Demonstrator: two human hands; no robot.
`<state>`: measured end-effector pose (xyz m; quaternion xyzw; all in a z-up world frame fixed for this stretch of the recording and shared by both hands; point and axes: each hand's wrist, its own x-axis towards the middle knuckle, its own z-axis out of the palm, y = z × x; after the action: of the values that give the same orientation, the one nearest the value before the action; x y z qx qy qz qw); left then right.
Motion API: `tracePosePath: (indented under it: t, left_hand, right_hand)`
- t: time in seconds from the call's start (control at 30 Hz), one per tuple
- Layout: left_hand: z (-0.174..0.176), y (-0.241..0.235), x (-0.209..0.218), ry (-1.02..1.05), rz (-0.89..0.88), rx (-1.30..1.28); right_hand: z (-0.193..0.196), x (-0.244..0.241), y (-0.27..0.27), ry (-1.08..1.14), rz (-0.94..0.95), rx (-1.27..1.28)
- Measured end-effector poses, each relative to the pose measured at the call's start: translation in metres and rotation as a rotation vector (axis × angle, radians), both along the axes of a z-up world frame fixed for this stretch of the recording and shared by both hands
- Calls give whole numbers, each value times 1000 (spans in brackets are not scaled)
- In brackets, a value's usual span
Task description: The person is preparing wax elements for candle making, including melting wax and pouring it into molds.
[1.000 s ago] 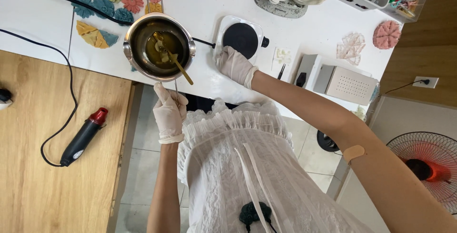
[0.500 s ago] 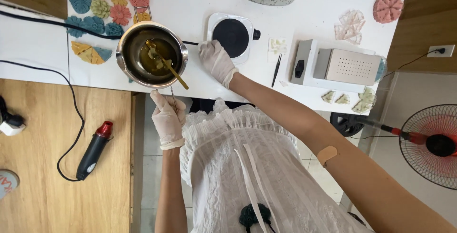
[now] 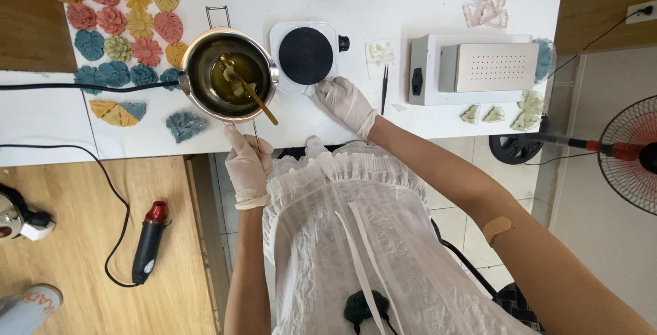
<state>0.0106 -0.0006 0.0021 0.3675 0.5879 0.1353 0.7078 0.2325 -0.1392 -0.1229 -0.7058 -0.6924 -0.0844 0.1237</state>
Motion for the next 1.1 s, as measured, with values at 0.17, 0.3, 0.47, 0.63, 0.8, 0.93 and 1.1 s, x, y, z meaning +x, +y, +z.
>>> tracePosePath:
  t: [0.17, 0.3, 0.47, 0.63, 0.8, 0.93, 1.1]
  left_hand:
    - [-2, -3, 14, 34, -66, -6]
    - [-1, -7, 19, 56, -87, -12]
    - [-14, -6, 19, 21, -114, 6]
    - [-26, -12, 34, 2, -175, -56]
    - [-57, -19, 51, -41, -269, -154]
    - [-73, -25, 64, -35, -327, -157]
    - [-94, -31, 66, -66, -372, -153]
  right_hand:
    - [11, 29, -2, -164, -62, -79]
    - [-11, 59, -6, 44, 2, -83]
    - [3, 86, -42, -281, -160, -332]
    - [76, 72, -56, 278, -492, -200]
    - [112, 48, -78, 650, -842, 211]
    - [109, 40, -105, 798, -842, 427]
    - [89, 46, -123, 1604, -1155, 750]
